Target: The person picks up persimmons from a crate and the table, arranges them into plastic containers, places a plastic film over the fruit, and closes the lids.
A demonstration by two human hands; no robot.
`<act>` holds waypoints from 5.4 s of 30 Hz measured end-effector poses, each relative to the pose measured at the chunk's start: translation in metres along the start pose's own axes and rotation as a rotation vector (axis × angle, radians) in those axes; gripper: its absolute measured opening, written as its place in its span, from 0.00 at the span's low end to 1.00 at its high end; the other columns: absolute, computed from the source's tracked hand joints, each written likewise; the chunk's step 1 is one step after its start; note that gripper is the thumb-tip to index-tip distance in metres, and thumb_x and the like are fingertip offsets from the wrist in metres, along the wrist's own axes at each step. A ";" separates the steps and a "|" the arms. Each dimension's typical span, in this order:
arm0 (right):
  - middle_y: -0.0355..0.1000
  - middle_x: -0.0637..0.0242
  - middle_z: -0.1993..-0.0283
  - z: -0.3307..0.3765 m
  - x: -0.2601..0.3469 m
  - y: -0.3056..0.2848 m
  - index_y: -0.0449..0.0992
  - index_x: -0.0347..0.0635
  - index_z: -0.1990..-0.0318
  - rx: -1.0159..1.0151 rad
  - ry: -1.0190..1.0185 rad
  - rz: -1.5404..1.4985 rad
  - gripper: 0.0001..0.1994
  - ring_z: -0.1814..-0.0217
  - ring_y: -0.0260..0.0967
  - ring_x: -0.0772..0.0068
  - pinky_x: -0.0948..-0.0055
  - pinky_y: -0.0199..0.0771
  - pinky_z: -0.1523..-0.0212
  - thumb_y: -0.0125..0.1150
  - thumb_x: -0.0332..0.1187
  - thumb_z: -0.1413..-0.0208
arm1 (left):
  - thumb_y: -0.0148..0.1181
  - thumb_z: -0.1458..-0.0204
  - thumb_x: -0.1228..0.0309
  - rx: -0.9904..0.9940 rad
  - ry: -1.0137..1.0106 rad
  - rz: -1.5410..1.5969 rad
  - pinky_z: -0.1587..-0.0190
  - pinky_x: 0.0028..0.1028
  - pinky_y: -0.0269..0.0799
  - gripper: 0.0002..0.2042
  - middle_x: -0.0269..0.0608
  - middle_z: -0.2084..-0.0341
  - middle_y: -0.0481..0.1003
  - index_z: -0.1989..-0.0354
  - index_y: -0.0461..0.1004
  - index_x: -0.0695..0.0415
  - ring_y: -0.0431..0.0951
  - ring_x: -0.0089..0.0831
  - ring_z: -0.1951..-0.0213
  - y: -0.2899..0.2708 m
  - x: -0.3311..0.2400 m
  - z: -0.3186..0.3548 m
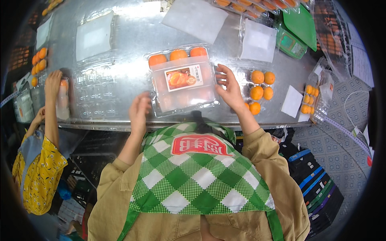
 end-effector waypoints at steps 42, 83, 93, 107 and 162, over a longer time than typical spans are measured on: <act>0.57 0.59 0.34 0.032 0.066 0.087 0.59 0.56 0.34 0.297 -0.581 0.802 0.34 0.30 0.50 0.52 0.45 0.47 0.33 0.61 0.43 0.51 | 0.54 0.42 0.65 0.052 0.113 -0.093 0.37 0.32 0.53 0.25 0.48 0.40 0.62 0.38 0.61 0.64 0.61 0.34 0.38 0.036 -0.074 0.006; 0.75 0.60 0.70 0.052 -0.029 0.088 0.72 0.40 0.62 0.064 0.892 -0.863 0.13 0.79 0.70 0.74 0.75 0.70 0.81 0.54 0.42 0.41 | 0.62 0.50 0.66 -0.079 0.884 -0.942 0.47 0.35 0.66 0.19 0.50 0.52 0.72 0.50 0.73 0.58 0.72 0.43 0.49 0.057 -0.126 -0.064; 0.70 0.67 0.81 0.005 -0.030 0.058 0.71 0.40 0.73 -0.204 0.746 -0.706 0.08 0.85 0.63 0.79 0.80 0.60 0.84 0.56 0.33 0.46 | 0.60 0.53 0.45 0.145 0.646 -1.266 0.53 0.38 0.71 0.36 0.51 0.55 0.72 0.39 0.63 0.54 0.74 0.46 0.53 0.120 -0.128 -0.134; 0.72 0.64 0.77 0.019 -0.034 0.092 0.71 0.37 0.70 -0.022 0.677 -0.524 0.07 0.85 0.62 0.81 0.80 0.59 0.85 0.58 0.31 0.47 | 0.58 0.54 0.41 0.139 0.526 -1.298 0.53 0.39 0.72 0.39 0.53 0.54 0.71 0.37 0.61 0.51 0.75 0.46 0.52 0.126 -0.127 -0.139; 0.67 0.50 0.42 0.074 0.126 -0.099 0.60 0.29 0.38 0.025 0.030 0.090 0.27 0.43 0.67 0.67 0.72 0.67 0.45 0.53 0.36 0.40 | 0.48 0.42 0.54 1.757 -1.341 1.011 0.75 0.28 0.60 0.37 0.50 0.65 0.62 0.29 0.40 0.53 0.63 0.31 0.73 0.240 -0.044 0.148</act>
Point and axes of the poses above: each hand's wrist, its own z-axis away from the middle knuckle, its own y-axis out of the palm, x = y × z, the point moved 7 cm from there along -z, towards the middle knuckle
